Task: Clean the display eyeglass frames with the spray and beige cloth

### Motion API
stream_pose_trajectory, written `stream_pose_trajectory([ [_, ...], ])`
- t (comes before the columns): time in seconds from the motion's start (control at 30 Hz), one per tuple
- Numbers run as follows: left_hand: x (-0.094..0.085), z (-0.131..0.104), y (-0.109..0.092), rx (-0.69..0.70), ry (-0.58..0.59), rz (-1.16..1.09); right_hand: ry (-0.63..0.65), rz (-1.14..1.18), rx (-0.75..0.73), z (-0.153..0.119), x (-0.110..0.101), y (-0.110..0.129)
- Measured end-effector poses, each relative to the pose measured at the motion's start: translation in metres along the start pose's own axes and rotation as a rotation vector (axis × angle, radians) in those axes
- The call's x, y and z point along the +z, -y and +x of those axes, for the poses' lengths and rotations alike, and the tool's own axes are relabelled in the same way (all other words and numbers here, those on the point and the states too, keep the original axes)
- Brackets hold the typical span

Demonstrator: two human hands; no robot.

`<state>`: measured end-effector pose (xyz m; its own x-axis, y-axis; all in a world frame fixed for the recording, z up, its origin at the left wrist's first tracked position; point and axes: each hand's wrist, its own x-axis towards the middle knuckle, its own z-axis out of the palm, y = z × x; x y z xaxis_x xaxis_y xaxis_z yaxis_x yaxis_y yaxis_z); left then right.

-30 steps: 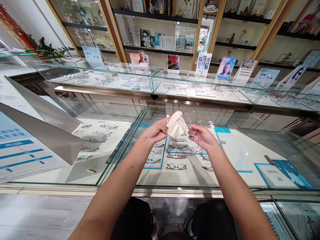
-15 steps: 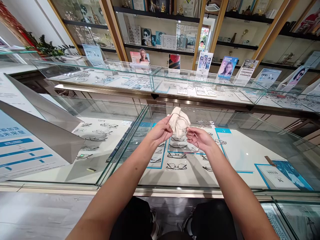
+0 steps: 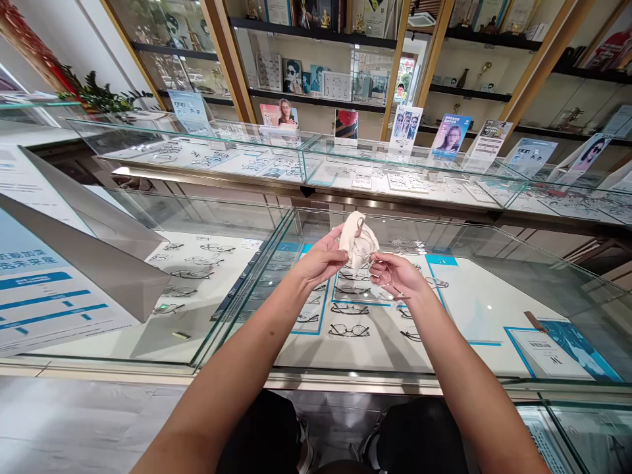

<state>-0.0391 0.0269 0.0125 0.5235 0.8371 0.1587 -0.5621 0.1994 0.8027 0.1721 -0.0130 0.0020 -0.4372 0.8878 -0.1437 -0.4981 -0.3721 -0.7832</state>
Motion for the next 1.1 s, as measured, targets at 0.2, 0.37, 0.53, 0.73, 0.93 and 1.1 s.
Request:
stream_pose_trajectory([
  [0.2, -0.007, 0.001, 0.003, -0.012, -0.001, -0.039, -0.018, -0.005, -0.039, -0.002, 0.000, 0.002],
  [0.37, -0.017, 0.007, 0.013, -0.031, -0.074, -0.058, -0.065, -0.059, -0.092, -0.003, 0.004, 0.001],
  [0.53, -0.010, 0.010, 0.018, -0.028, -0.080, -0.067, -0.142, -0.152, -0.214, -0.002, 0.007, 0.000],
  [0.73, -0.002, 0.009, 0.013, -0.021, -0.058, -0.067, -0.144, -0.118, -0.215, 0.001, 0.006, -0.002],
  [0.93, -0.003, 0.005, 0.009, -0.018, -0.117, -0.044, -0.147, -0.089, -0.208, 0.001, 0.005, -0.001],
  [1.1, -0.005, 0.005, 0.011, 0.021, -0.189, 0.003, -0.195, -0.159, -0.261, -0.001, 0.008, 0.000],
])
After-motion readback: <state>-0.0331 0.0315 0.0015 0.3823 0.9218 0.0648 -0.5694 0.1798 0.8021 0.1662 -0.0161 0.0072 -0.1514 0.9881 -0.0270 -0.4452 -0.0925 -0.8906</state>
